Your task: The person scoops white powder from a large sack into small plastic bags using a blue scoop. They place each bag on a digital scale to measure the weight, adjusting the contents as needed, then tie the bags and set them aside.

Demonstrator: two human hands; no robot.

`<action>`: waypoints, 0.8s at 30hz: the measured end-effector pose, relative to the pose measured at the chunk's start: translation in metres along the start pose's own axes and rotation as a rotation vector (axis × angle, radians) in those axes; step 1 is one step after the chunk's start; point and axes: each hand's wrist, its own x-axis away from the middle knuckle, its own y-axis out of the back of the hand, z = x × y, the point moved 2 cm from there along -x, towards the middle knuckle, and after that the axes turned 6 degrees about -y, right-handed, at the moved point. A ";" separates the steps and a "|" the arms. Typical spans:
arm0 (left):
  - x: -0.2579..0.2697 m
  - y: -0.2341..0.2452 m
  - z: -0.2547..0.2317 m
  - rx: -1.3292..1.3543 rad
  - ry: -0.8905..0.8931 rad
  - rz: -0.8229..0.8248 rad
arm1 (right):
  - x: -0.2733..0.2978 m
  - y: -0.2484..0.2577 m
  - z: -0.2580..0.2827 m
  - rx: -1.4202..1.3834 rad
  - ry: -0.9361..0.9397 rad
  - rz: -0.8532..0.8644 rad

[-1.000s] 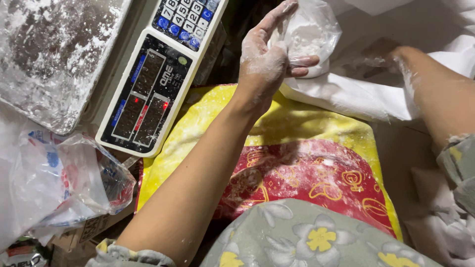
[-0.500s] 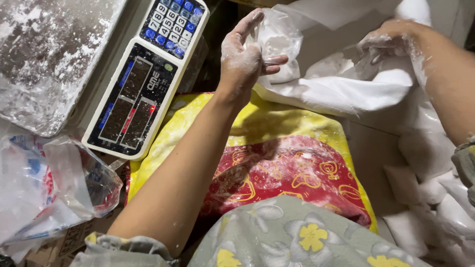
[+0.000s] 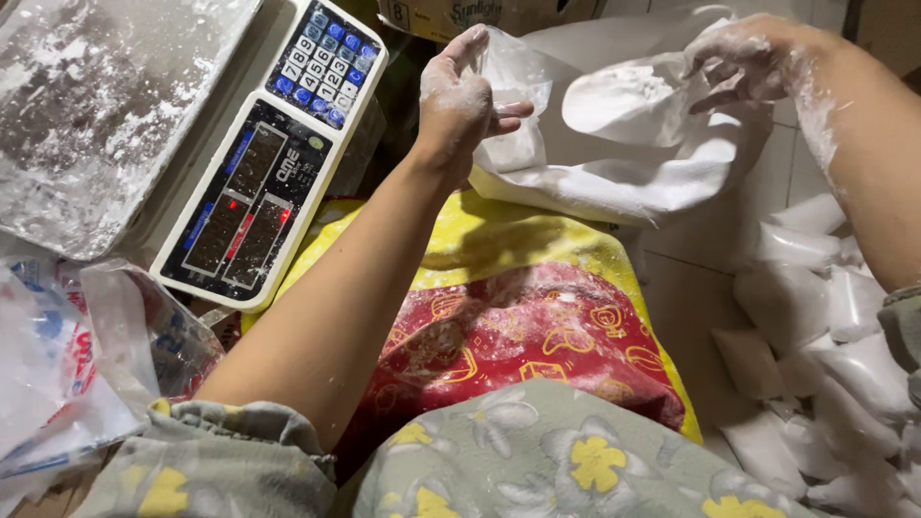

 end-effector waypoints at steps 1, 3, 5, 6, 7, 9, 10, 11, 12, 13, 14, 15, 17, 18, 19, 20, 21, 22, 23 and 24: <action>-0.001 -0.001 -0.001 0.008 0.008 -0.003 | 0.005 0.002 0.006 -0.012 0.035 0.022; -0.002 -0.004 -0.003 0.025 0.028 -0.008 | 0.019 0.008 0.014 -0.029 0.093 0.045; -0.004 -0.008 -0.007 0.016 0.039 0.021 | 0.039 0.017 0.019 -0.044 0.119 0.036; -0.005 -0.011 -0.008 0.011 0.045 0.036 | 0.052 0.023 0.021 -0.050 0.136 0.034; -0.006 -0.015 -0.010 0.012 0.055 0.047 | 0.065 0.028 0.023 -0.058 0.157 0.034; -0.009 -0.023 -0.014 0.012 0.074 0.067 | 0.090 0.030 0.029 -0.078 0.218 0.047; -0.011 -0.027 -0.017 -0.004 0.070 0.070 | 0.102 0.029 0.032 -0.082 0.251 0.053; -0.013 -0.033 -0.019 -0.021 0.066 0.072 | 0.113 0.026 0.036 -0.082 0.288 0.062; -0.016 -0.039 -0.022 -0.039 0.063 0.074 | 0.123 0.021 0.041 -0.081 0.328 0.074; -0.019 -0.046 -0.024 -0.031 0.058 0.096 | 0.132 0.017 0.044 -0.079 0.370 0.089; -0.022 -0.052 -0.027 -0.024 0.053 0.116 | 0.141 0.012 0.049 -0.075 0.410 0.102; -0.025 -0.057 -0.029 -0.017 0.048 0.136 | 0.148 0.005 0.055 -0.065 0.452 0.109; -0.033 -0.066 -0.034 -0.028 0.064 0.127 | 0.162 -0.010 0.065 -0.045 0.540 0.125; -0.035 -0.069 -0.034 -0.033 0.074 0.122 | 0.167 -0.019 0.070 -0.026 0.580 0.120; -0.036 -0.072 -0.034 -0.047 0.076 0.118 | 0.171 -0.029 0.073 -0.011 0.632 0.133; -0.037 -0.074 -0.033 -0.061 0.078 0.113 | 0.176 -0.037 0.076 0.008 0.676 0.130; -0.038 -0.076 -0.032 -0.075 0.081 0.108 | 0.180 -0.043 0.080 0.033 0.714 0.118; -0.037 -0.077 -0.030 -0.054 0.072 0.132 | 0.184 -0.050 0.081 0.062 0.754 0.105; -0.036 -0.078 -0.028 -0.034 0.064 0.156 | 0.188 -0.056 0.083 0.091 0.793 0.087; -0.035 -0.079 -0.027 -0.013 0.054 0.180 | 0.192 -0.061 0.084 0.132 0.829 0.060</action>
